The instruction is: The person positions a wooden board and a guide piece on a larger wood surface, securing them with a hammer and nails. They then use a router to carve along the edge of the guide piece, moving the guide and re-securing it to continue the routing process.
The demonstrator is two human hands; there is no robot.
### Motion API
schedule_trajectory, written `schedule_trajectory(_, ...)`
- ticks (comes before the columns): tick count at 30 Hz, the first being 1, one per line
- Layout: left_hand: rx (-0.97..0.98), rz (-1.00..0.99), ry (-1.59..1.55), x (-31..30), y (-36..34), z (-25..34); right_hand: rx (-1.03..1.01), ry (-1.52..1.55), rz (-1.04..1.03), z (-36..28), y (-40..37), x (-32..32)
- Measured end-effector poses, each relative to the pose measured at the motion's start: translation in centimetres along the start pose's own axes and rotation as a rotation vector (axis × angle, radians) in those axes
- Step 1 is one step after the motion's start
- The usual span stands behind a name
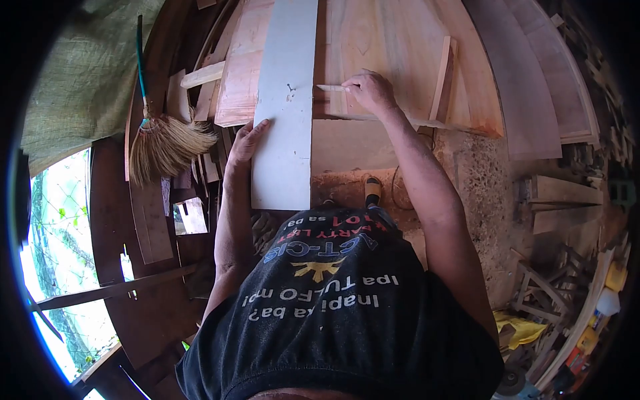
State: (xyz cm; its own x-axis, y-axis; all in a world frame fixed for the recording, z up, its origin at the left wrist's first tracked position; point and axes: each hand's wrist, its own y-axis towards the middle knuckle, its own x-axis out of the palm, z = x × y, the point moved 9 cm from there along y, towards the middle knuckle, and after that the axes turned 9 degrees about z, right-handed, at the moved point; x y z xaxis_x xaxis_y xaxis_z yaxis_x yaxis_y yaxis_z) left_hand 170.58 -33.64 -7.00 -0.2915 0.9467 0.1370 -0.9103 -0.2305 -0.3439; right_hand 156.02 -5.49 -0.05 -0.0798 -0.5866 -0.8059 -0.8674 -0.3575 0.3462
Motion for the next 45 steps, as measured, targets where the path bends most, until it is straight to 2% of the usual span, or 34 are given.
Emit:
schedule_trajectory(32,0.072,0.051,0.156,-1.4,0.3,0.9,0.013,0.031,-0.013,-0.5,0.0,0.7)
schedule_trajectory(45,0.084,0.039,0.103,-1.3,0.6,0.4,0.001,0.018,0.018,-0.5,0.0,0.5)
